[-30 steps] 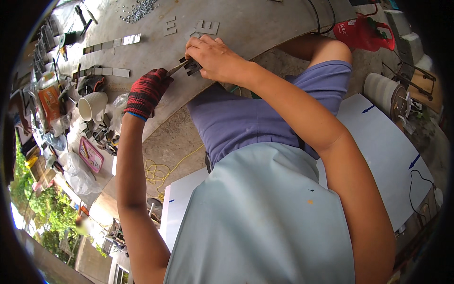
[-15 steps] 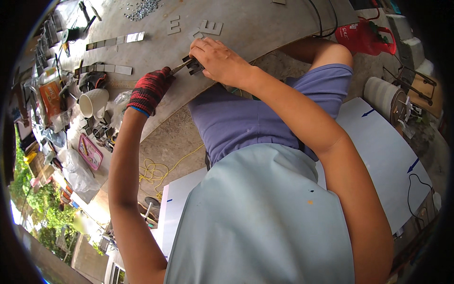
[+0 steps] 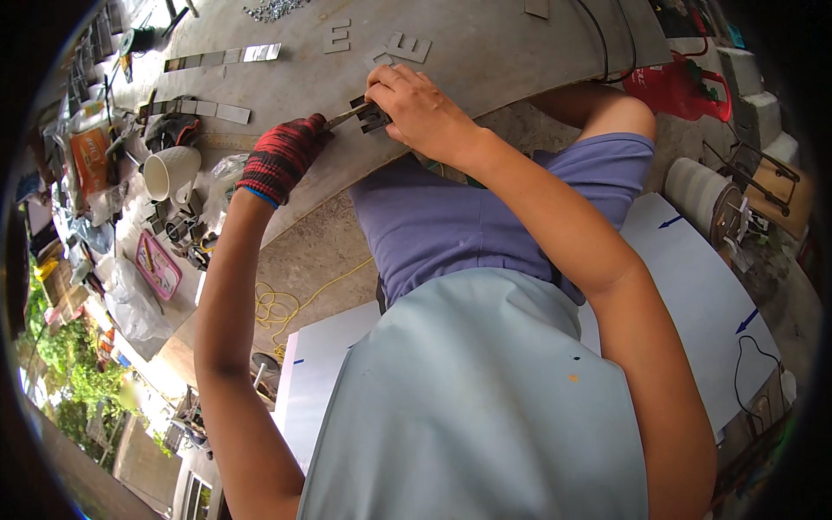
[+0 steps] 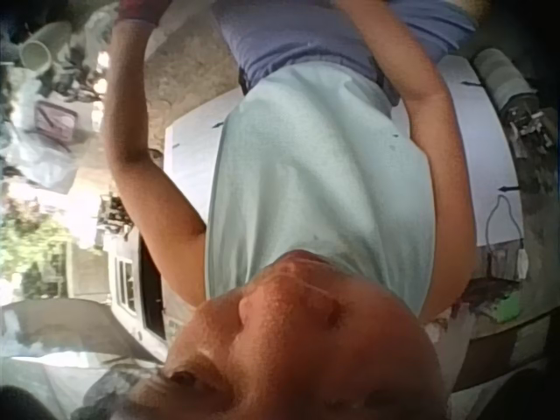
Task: Soldering small metal components or letters at a workbench.
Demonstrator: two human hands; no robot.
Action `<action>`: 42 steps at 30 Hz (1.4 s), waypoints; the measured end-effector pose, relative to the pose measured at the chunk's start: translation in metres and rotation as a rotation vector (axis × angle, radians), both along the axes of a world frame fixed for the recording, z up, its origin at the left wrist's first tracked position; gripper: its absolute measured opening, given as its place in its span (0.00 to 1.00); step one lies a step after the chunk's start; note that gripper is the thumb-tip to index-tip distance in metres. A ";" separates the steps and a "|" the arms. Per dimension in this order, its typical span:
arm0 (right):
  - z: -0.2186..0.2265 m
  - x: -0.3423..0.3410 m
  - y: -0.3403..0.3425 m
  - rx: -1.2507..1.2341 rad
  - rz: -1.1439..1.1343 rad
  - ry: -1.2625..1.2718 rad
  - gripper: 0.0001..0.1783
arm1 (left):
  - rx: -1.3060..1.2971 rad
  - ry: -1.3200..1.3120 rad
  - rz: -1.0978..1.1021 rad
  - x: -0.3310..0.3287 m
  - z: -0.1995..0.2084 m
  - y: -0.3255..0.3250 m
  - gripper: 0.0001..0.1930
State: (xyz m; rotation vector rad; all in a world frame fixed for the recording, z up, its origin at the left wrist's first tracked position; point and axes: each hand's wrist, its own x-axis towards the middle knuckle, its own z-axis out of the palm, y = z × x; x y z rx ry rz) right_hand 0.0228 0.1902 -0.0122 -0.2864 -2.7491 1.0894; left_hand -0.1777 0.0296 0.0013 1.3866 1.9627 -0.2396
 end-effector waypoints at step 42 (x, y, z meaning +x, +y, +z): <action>0.003 -0.010 0.008 0.072 0.078 -0.087 0.24 | 0.163 -0.015 0.057 0.008 0.001 -0.016 0.14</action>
